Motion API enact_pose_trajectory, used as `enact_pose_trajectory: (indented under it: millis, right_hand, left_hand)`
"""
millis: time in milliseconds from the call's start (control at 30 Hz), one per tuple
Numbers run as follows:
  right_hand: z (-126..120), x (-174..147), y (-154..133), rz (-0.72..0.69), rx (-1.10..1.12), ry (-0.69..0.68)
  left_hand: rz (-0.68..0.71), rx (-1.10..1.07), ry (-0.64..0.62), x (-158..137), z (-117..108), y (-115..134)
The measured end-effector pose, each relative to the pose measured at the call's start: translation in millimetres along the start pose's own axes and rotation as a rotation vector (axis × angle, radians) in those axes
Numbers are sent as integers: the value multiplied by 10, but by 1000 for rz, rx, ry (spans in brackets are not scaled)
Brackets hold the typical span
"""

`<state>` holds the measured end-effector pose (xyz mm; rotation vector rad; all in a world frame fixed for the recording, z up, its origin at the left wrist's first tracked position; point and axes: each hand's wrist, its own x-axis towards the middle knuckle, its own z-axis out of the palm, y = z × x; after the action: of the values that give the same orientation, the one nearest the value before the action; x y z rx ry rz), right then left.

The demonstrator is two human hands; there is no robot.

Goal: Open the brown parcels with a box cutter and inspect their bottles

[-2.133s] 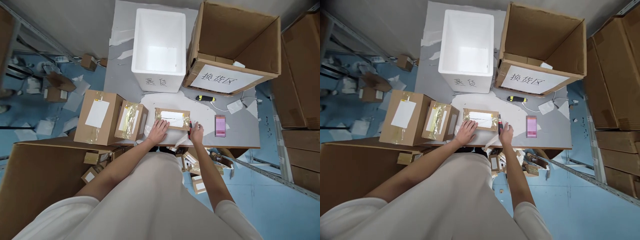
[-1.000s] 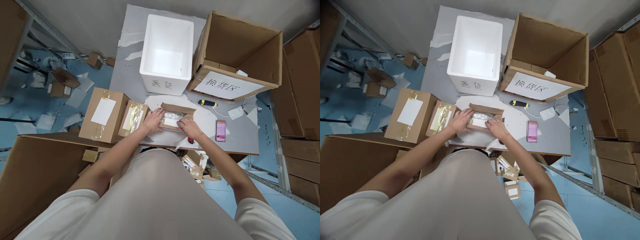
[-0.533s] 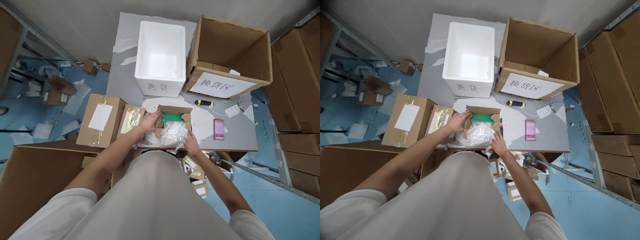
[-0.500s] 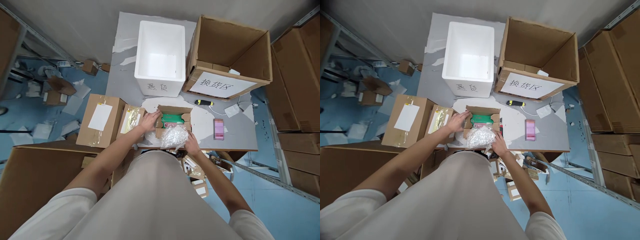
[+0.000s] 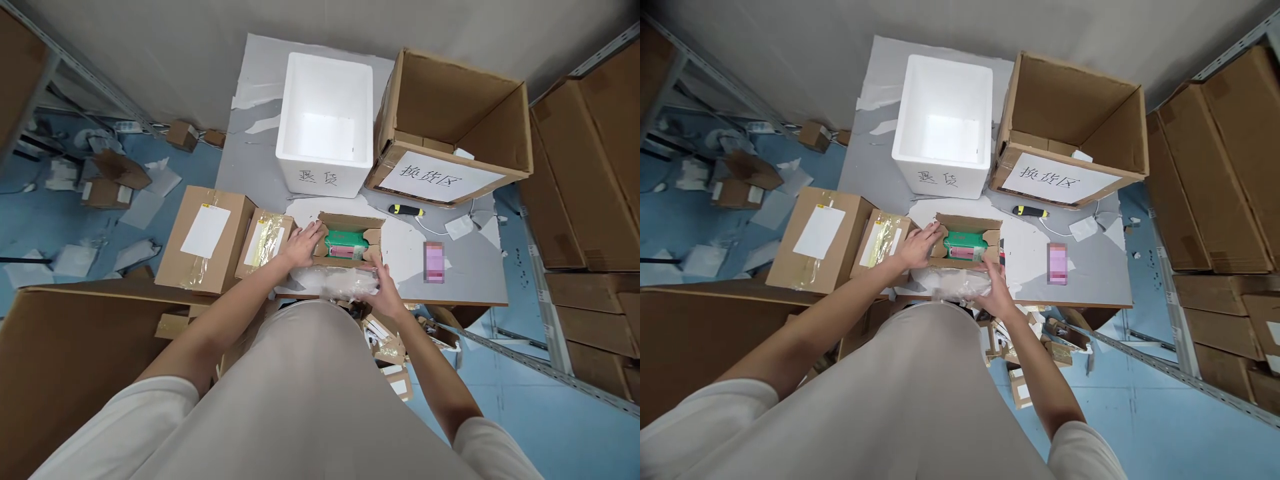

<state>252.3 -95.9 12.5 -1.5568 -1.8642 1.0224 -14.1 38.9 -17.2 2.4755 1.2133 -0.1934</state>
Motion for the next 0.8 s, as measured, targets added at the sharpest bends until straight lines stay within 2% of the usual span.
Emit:
enact_pose_trajectory:
  millis: [100, 200, 267, 400, 600, 667, 700, 800]
  right_hand:
    - [34, 83, -79, -166, -141, 67]
    - [-4, 49, -159, -272, -109, 87]
    - [-68, -35, -239, -230, -24, 34]
    - [-243, -232, -408, -29, 159, -66]
    - [-630, -345, -433, 56, 215, -33]
    - [-811, -254, -366, 109, 290, 76]
    - [-906, -174, -316, 142, 351, 182]
    - [-1151, 180, -95, 170, 479, 606]
  left_hand:
    - [-3, 0, 17, -9, 44, 17]
    - [1, -6, 11, -11, 68, 19]
    - [-3, -4, 5, -9, 76, 18]
    - [-21, -34, 10, -2, 84, 29]
    - [-27, -73, 29, -29, 92, 64]
    - [-18, -89, 38, -45, 93, 73]
    - [-13, -98, 40, -51, 91, 76]
    - [-14, -124, 25, -57, 64, 79]
